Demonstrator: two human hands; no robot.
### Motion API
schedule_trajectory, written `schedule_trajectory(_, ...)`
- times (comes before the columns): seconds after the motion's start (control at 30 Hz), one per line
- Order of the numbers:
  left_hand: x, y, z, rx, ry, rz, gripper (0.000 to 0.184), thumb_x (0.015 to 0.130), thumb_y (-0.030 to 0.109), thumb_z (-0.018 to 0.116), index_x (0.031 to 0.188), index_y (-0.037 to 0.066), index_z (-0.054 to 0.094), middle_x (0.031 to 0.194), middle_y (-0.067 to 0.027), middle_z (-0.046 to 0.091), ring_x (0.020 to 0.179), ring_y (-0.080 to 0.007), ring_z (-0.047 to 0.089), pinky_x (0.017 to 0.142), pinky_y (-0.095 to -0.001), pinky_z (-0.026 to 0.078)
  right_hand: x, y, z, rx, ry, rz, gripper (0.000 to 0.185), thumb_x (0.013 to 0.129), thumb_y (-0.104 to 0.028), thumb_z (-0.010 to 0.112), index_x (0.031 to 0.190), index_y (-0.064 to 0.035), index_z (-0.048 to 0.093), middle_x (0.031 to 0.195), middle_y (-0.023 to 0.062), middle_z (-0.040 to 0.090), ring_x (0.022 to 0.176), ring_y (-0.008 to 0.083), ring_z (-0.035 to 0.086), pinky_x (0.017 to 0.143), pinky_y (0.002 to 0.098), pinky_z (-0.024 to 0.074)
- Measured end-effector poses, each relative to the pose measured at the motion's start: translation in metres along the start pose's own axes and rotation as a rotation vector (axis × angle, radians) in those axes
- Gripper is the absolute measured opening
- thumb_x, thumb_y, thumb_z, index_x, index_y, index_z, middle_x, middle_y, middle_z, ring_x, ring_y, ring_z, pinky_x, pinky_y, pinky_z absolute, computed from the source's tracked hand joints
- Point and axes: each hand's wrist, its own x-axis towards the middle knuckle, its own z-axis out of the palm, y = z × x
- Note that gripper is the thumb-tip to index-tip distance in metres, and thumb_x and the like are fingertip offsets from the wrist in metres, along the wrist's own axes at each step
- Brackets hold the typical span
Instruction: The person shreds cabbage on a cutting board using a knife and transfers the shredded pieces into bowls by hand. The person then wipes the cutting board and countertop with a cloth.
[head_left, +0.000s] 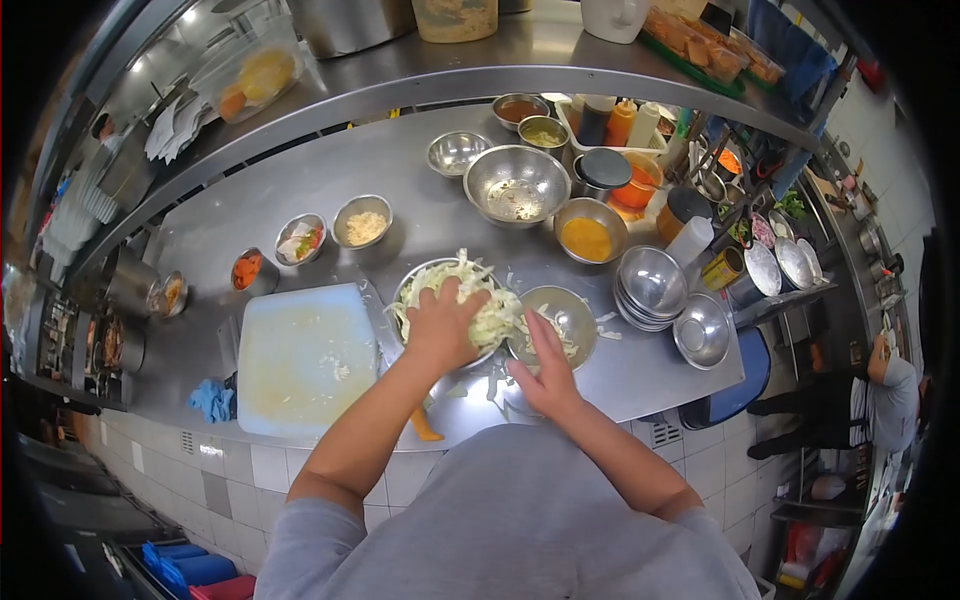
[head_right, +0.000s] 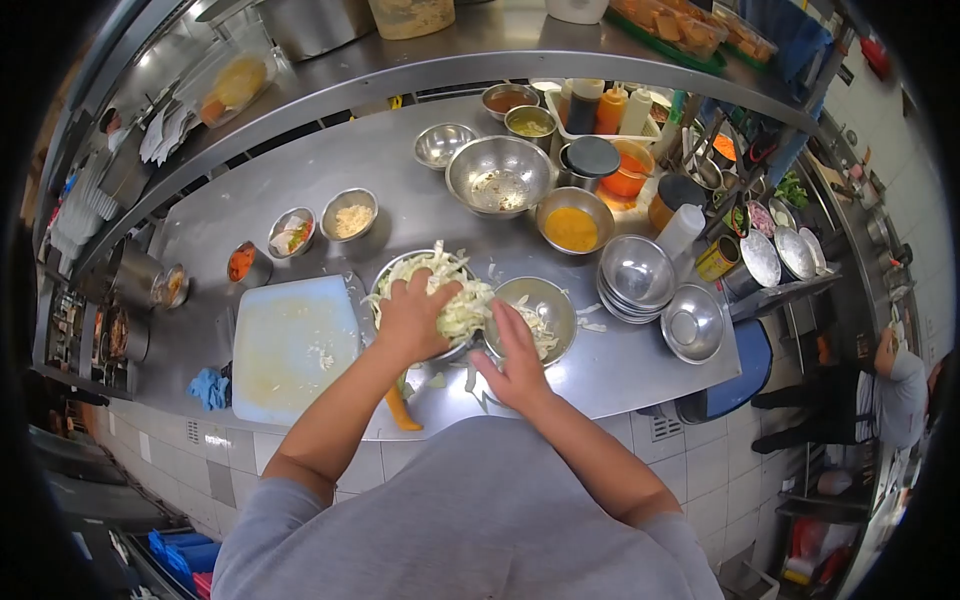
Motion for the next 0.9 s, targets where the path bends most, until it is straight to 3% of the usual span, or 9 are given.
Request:
schedule_trajectory(0.07,-0.012,0.001,0.005,-0.021,0.129,0.082,0.090,0.070,0.033,0.094,0.152,0.037,0.058,0.158,-0.0136,0.043,0.137,-0.0460,0.049,0.103,-0.0681,0.052,0.023,-0.002,0.031,-0.027,0.038,-0.019,0.092,0.100,-0.038,0.074,0.170,-0.0002,0.028,0.168,0.0325,0.034,0.155,0.0514,0.035,0.128,0.0541,0.0302)
schedule_trajectory(0.1,-0.013,-0.003,0.004,-0.079,0.103,0.093,0.095,0.070,0.037,0.095,0.156,0.037,0.055,0.163,-0.0165,0.039,0.146,-0.0498,0.043,0.108,-0.0723,0.047,0.032,0.000,0.044,-0.056,0.078,-0.032,0.095,0.101,-0.043,0.072,0.171,-0.0006,0.023,0.171,0.0349,0.028,0.158,0.0534,0.030,0.129,0.0562,0.0268)
schedule_trajectory(0.2,-0.022,-0.016,-0.005,-0.072,0.216,0.150,0.109,0.068,0.038,0.098,0.164,0.035,0.046,0.172,-0.0181,0.031,0.154,-0.0539,0.032,0.118,-0.0699,0.038,0.056,0.005,0.069,-0.204,0.088,-0.044,0.099,0.102,-0.051,0.069,0.172,-0.0014,0.019,0.171,0.0389,0.021,0.159,0.0559,0.025,0.130,0.0596,0.0238)
schedule_trajectory(0.33,-0.038,-0.057,0.009,-0.263,0.235,0.164,0.122,0.066,0.043,0.100,0.170,0.032,0.037,0.176,-0.0206,0.021,0.160,-0.0582,0.017,0.120,-0.0765,0.030,0.078,0.002,0.072,-0.255,0.083,-0.126,0.099,0.102,-0.056,0.068,0.172,-0.0015,0.023,0.169,0.0407,0.024,0.156,0.0582,0.028,0.128,0.0613,0.0262)
schedule_trajectory(0.4,-0.042,-0.069,0.037,-0.351,0.448,0.149,0.134,0.063,0.047,0.102,0.173,0.020,0.029,0.176,-0.0286,0.017,0.161,-0.0595,0.014,0.125,-0.0735,0.025,0.093,-0.004,0.066,-0.228,0.017,-0.084,0.097,0.102,-0.057,0.067,0.170,-0.0016,0.027,0.168,0.0416,0.027,0.154,0.0596,0.031,0.126,0.0621,0.0293)
schedule_trajectory(0.5,-0.033,-0.072,0.057,-0.413,0.532,0.210,0.143,0.062,0.051,0.102,0.173,0.008,0.023,0.174,-0.0352,0.016,0.161,-0.0587,0.014,0.129,-0.0670,0.023,0.115,-0.002,0.069,-0.242,-0.019,-0.087,0.091,0.102,-0.054,0.068,0.166,0.0004,0.035,0.163,0.0375,0.039,0.152,0.0539,0.039,0.125,0.0576,0.0343)
schedule_trajectory(0.67,-0.005,-0.072,0.045,-0.407,0.323,0.127,0.151,0.056,0.053,0.104,0.171,0.003,0.020,0.172,-0.0346,0.022,0.161,-0.0534,0.023,0.131,-0.0562,0.028,0.127,0.007,0.071,-0.333,-0.159,-0.163,0.080,0.101,-0.048,0.068,0.157,0.0051,0.046,0.153,0.0334,0.055,0.144,0.0463,0.054,0.119,0.0501,0.0454)
schedule_trajectory(0.73,-0.001,-0.072,0.040,-0.421,0.250,0.129,0.153,0.054,0.054,0.105,0.171,0.002,0.020,0.172,-0.0337,0.023,0.160,-0.0509,0.026,0.131,-0.0517,0.030,0.130,0.007,0.070,-0.305,-0.236,-0.031,0.076,0.100,-0.048,0.066,0.150,0.0070,0.052,0.146,0.0317,0.061,0.133,0.0456,0.063,0.110,0.0498,0.0526)
schedule_trajectory(0.9,0.016,-0.072,0.046,-0.336,0.129,0.027,0.144,0.056,0.052,0.101,0.166,-0.002,0.027,0.167,-0.0315,0.033,0.156,-0.0475,0.035,0.129,-0.0496,0.034,0.149,0.002,0.082,-0.467,-0.379,0.179,0.075,0.098,-0.050,0.065,0.147,0.0058,0.054,0.137,0.0276,0.066,0.124,0.0448,0.067,0.105,0.0511,0.0550)
